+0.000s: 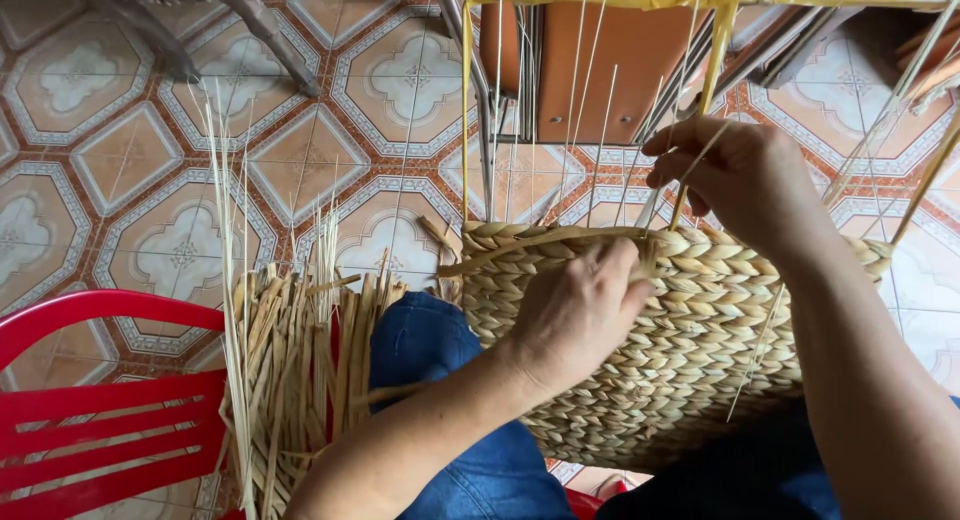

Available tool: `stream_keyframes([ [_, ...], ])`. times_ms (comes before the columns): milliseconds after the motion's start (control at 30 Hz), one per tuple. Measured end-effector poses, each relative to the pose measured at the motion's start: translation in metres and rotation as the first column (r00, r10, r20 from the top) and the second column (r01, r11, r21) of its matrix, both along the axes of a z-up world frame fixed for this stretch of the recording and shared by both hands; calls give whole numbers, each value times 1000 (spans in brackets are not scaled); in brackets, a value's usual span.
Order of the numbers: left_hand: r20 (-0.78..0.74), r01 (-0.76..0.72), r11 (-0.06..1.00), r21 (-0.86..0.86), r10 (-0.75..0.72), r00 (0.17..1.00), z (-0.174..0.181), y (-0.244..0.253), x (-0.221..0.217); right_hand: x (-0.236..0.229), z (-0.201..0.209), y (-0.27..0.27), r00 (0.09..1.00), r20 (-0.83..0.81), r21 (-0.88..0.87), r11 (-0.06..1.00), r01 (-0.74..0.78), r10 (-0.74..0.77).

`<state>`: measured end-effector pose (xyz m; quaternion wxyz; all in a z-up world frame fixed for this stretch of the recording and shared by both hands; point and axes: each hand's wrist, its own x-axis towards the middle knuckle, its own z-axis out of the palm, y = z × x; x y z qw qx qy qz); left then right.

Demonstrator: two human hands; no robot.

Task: Weaving dried plant fibers around a frame to create a textured mat or basket component.

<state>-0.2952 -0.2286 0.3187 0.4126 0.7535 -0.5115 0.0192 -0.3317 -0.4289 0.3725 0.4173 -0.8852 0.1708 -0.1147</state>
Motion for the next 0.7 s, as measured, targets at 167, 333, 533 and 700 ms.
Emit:
stream_keyframes([
  [167,-30,-10,990,141,14,999,-6,2,40,-9,-13,-1,998,67,0,1000,-17,16],
  [333,-36,-2,995,102,6,999,1,11,55,-47,-6,38,959,271,-174,976,130,-79],
  [533,122,-17,988,153,-2,993,33,26,67,-30,-33,58,969,221,-395,919,-15,111],
  [700,416,0,986,-169,72,907,75,40,44,-19,-54,51,964,242,-402,916,-3,109],
])
